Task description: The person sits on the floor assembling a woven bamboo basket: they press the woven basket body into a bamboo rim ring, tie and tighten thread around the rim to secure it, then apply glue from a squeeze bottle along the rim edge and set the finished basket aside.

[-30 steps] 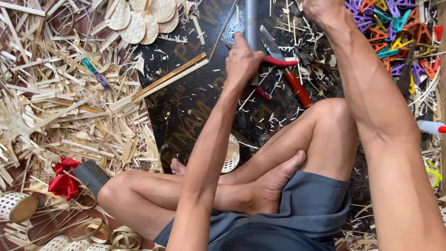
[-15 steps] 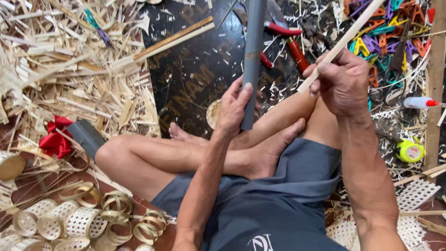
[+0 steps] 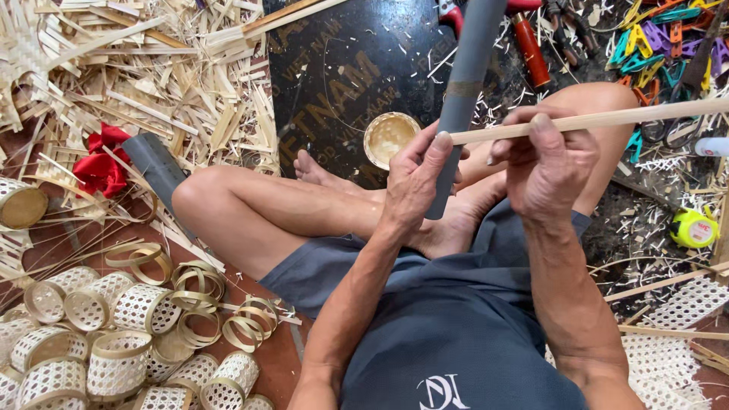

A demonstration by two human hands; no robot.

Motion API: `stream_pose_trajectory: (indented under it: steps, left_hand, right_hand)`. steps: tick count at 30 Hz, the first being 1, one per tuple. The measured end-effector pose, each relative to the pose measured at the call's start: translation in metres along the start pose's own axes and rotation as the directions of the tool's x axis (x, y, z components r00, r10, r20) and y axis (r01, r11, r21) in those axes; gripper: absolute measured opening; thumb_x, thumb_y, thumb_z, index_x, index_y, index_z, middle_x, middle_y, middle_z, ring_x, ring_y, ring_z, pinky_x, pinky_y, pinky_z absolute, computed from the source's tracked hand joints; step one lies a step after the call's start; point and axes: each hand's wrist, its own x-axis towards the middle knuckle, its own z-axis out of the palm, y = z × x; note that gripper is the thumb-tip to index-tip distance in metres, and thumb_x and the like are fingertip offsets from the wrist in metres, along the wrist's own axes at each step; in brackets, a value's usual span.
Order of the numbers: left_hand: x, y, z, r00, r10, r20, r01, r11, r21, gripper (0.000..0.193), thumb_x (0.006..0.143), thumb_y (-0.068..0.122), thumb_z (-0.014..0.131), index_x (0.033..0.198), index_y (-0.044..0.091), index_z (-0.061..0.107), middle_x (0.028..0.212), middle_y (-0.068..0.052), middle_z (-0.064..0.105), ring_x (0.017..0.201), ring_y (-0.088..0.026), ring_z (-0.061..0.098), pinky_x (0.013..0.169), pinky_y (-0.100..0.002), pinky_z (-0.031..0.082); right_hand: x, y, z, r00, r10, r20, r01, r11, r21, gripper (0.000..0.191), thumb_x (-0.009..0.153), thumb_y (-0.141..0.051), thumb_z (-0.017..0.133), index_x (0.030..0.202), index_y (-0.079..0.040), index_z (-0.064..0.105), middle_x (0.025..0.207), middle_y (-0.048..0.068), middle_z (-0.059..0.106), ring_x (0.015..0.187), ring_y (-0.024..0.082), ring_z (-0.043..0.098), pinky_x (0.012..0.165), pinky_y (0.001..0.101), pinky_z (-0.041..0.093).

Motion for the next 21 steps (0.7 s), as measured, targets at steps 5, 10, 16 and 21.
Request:
stream_pose_trajectory:
  steps: [5, 10, 16, 21]
  left_hand:
    - [-0.005, 0.001, -0.008, 0.996, 0.013, 0.090, 0.007, 0.975, -0.222, 0.050, 0.113, 0.043, 0.058, 0.113, -0.006, 0.065, 0.088, -0.013, 0.069, 0.071, -0.015, 0.066, 0.063, -0.029, 0.057]
    - [-0.009, 0.007, -0.013, 0.985, -0.014, 0.172, 0.070, 0.944, -0.324, 0.053, 0.112, 0.044, 0.050, 0.113, -0.008, 0.062, 0.094, -0.017, 0.072, 0.073, -0.018, 0.069, 0.063, -0.032, 0.058]
    - [-0.021, 0.015, -0.014, 0.956, -0.005, 0.295, 0.096, 0.951, -0.294, 0.062, 0.113, 0.047, 0.048, 0.132, -0.010, 0.058, 0.093, -0.018, 0.071, 0.074, -0.020, 0.069, 0.067, -0.031, 0.058]
    - [-0.038, 0.028, -0.006, 0.893, 0.081, 0.444, 0.119, 0.906, -0.405, 0.064, 0.112, 0.051, 0.053, 0.124, -0.012, 0.058, 0.091, -0.020, 0.069, 0.069, -0.021, 0.067, 0.064, -0.030, 0.056]
  right_hand:
    - [-0.024, -0.014, 0.004, 0.979, -0.161, 0.123, 0.181, 0.967, -0.178, 0.024, 0.116, -0.014, 0.068, 0.118, 0.010, 0.067, 0.101, 0.021, 0.070, 0.080, 0.025, 0.070, 0.072, 0.0334, 0.059]
    - [-0.055, -0.051, 0.020, 0.950, -0.276, 0.146, 0.309, 0.899, -0.309, 0.032, 0.118, -0.021, 0.065, 0.121, 0.010, 0.063, 0.109, 0.022, 0.067, 0.078, 0.025, 0.069, 0.069, 0.0361, 0.061]
    - [-0.116, -0.092, 0.006, 0.902, -0.362, 0.237, 0.433, 0.759, -0.486, 0.034, 0.118, -0.032, 0.057, 0.129, 0.000, 0.058, 0.118, 0.019, 0.061, 0.079, 0.023, 0.072, 0.074, 0.0401, 0.067]
    - [-0.086, -0.068, -0.054, 0.987, -0.152, 0.059, 0.157, 0.983, -0.095, 0.032, 0.121, -0.031, 0.058, 0.130, -0.001, 0.057, 0.114, 0.013, 0.060, 0.085, 0.021, 0.065, 0.073, 0.0351, 0.059]
